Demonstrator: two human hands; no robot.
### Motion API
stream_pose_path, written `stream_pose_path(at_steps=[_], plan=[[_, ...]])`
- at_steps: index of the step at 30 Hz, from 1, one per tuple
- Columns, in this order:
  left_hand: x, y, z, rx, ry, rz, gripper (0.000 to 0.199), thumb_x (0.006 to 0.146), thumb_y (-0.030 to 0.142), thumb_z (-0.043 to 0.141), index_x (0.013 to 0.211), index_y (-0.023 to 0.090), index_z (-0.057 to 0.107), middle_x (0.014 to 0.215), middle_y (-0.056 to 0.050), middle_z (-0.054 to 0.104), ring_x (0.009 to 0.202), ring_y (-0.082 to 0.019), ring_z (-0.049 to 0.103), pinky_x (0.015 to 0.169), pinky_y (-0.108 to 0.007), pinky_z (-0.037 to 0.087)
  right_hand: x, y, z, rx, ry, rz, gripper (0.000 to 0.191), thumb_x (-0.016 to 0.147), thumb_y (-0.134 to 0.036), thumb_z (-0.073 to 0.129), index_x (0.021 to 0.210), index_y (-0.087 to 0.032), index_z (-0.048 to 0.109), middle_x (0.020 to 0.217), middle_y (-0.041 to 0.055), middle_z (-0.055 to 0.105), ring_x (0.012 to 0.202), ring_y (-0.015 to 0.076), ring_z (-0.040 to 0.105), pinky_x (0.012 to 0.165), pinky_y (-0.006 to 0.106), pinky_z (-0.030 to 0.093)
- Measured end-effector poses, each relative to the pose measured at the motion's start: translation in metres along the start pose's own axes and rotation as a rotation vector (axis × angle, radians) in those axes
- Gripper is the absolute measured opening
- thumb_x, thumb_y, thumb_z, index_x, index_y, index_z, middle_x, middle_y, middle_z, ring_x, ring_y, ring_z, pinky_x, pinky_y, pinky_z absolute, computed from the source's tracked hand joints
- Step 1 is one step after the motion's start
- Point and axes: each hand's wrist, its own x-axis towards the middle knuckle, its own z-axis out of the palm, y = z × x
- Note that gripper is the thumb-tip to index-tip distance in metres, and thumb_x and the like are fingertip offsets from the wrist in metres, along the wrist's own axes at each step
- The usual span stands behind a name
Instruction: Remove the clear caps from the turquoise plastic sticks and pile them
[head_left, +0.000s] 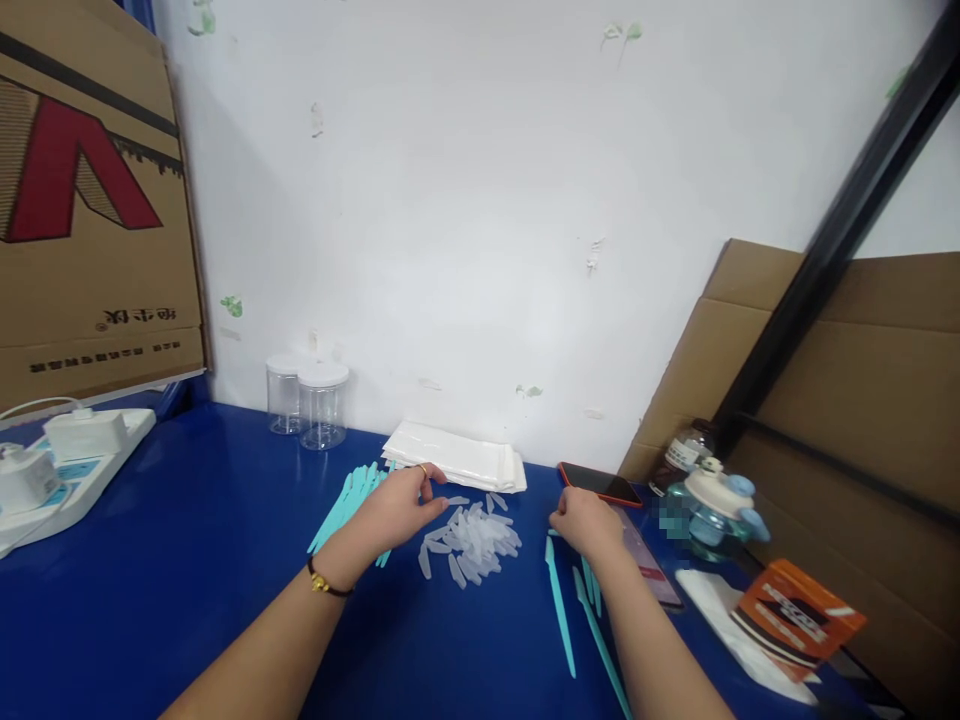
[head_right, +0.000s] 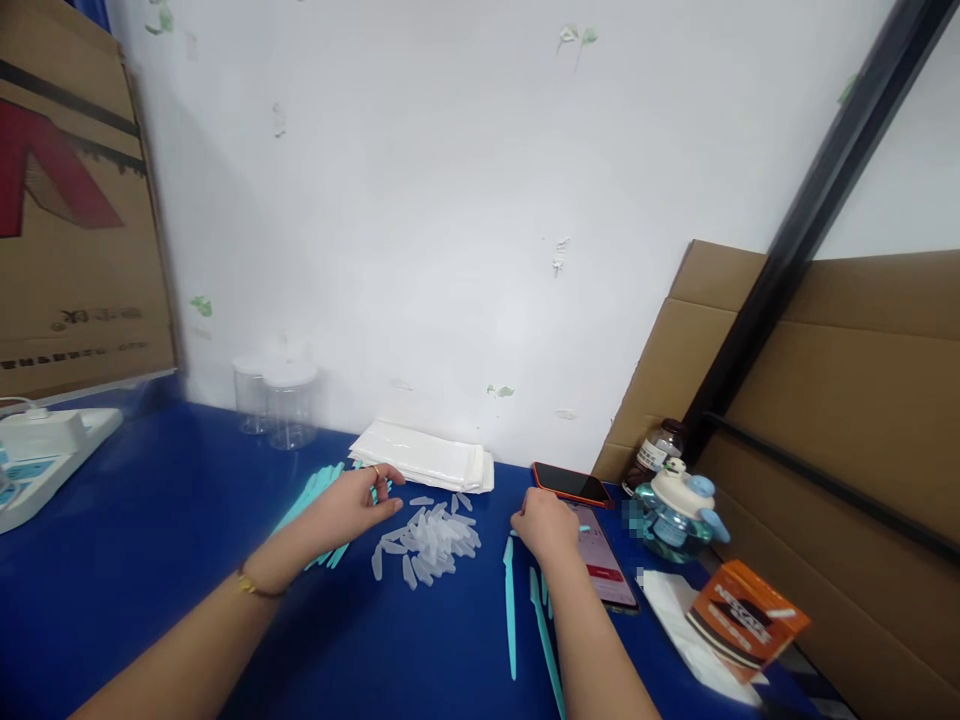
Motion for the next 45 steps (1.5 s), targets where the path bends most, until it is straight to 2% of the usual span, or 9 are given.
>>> stream_pose_path(at_steps=[10, 15, 19, 22, 25, 28, 32, 38, 45], plan=[[0.001, -0.001, 0.005, -0.002, 0.009, 0.027, 0.032, 0.075, 0.044, 0.049, 0.097, 0.022, 0.057, 0.076, -0.001, 0.06, 0.067, -0.015, 0.055, 0.054, -0.022, 0.032, -0.003, 0.018, 0.005, 0.081, -0.14, -0.271, 0.023, 0.055, -0.009, 0.058, 0.075, -0.02, 0.059, 0.086, 0.0018, 0.059, 0.076, 0.0148, 0.055, 0.057, 0.021, 0.031], [-0.001, 0.001, 0.004, -0.014, 0.008, 0.037, 0.033, 0.076, 0.044, 0.049, 0.098, 0.022, 0.057, 0.08, -0.001, 0.061, 0.068, -0.015, 0.055, 0.055, -0.022, 0.033, 0.0, 0.006, 0.011, 0.06, -0.116, -0.282, 0.01, 0.063, -0.017, 0.06, 0.073, -0.017, 0.056, 0.082, 0.0032, 0.058, 0.072, 0.0145, 0.053, 0.056, 0.022, 0.029], [-0.003, 0.005, 0.005, -0.041, 0.016, 0.043, 0.034, 0.076, 0.045, 0.05, 0.098, 0.021, 0.058, 0.082, -0.002, 0.061, 0.067, -0.014, 0.055, 0.055, -0.022, 0.033, 0.002, 0.008, 0.007, 0.115, -0.063, -0.279, 0.015, 0.064, -0.007, 0.055, 0.074, -0.018, 0.056, 0.075, 0.0018, 0.059, 0.067, 0.014, 0.052, 0.055, 0.022, 0.029], [-0.004, 0.01, 0.01, -0.102, 0.015, 0.061, 0.037, 0.076, 0.047, 0.049, 0.1, 0.021, 0.059, 0.084, -0.002, 0.062, 0.061, -0.012, 0.053, 0.054, -0.022, 0.034, -0.004, 0.008, -0.011, 0.407, 0.178, -0.301, 0.015, 0.072, -0.012, 0.052, 0.084, -0.019, 0.059, 0.078, 0.0031, 0.06, 0.069, 0.0151, 0.053, 0.062, 0.025, 0.035], [-0.006, 0.018, 0.019, -0.214, -0.003, 0.102, 0.045, 0.077, 0.048, 0.048, 0.11, 0.02, 0.056, 0.081, -0.002, 0.062, 0.055, -0.011, 0.051, 0.051, -0.021, 0.034, -0.022, -0.009, -0.03, 0.987, 0.352, -0.332, 0.022, 0.078, -0.028, 0.056, 0.098, -0.02, 0.059, 0.08, 0.0034, 0.06, 0.072, 0.0165, 0.053, 0.066, 0.027, 0.039], [-0.01, 0.027, 0.028, -0.328, -0.086, 0.14, 0.046, 0.079, 0.048, 0.044, 0.111, 0.017, 0.057, 0.065, 0.001, 0.059, 0.049, -0.01, 0.048, 0.047, -0.02, 0.033, -0.043, -0.039, -0.036, 1.542, 0.07, -0.377, 0.022, 0.075, -0.034, 0.062, 0.092, -0.019, 0.061, 0.069, 0.001, 0.057, 0.064, 0.0139, 0.052, 0.06, 0.026, 0.04], [-0.013, 0.033, 0.034, -0.371, -0.206, 0.148, 0.044, 0.08, 0.05, 0.041, 0.069, 0.014, 0.062, 0.05, 0.002, 0.051, 0.045, -0.009, 0.043, 0.045, -0.019, 0.031, -0.054, -0.064, -0.028, 1.841, -0.206, -0.321, 0.019, 0.07, -0.03, 0.07, 0.083, -0.017, 0.063, 0.065, -0.0011, 0.053, 0.058, 0.0092, 0.048, 0.054, 0.021, 0.038], [-0.011, 0.032, 0.036, -0.527, -0.257, 0.06, 0.042, 0.079, 0.053, 0.042, 0.079, 0.015, 0.059, 0.053, 0.004, 0.049, 0.046, -0.008, 0.043, 0.045, -0.018, 0.035, -0.049, -0.063, -0.023, 1.908, -0.207, -0.249, 0.019, 0.067, -0.027, 0.073, 0.08, -0.016, 0.065, 0.066, -0.0014, 0.053, 0.057, 0.0073, 0.048, 0.053, 0.018, 0.038], [-0.009, 0.019, 0.019, -0.161, -0.213, 0.089, 0.028, 0.074, 0.039, 0.049, 0.066, 0.016, 0.063, 0.053, 0.002, 0.053, 0.049, -0.009, 0.044, 0.046, -0.019, 0.031, -0.028, -0.05, -0.01, 1.884, -0.064, -0.075, 0.022, 0.062, -0.029, 0.074, 0.077, -0.016, 0.065, 0.065, -0.0008, 0.058, 0.055, 0.0083, 0.05, 0.052, 0.02, 0.04]])
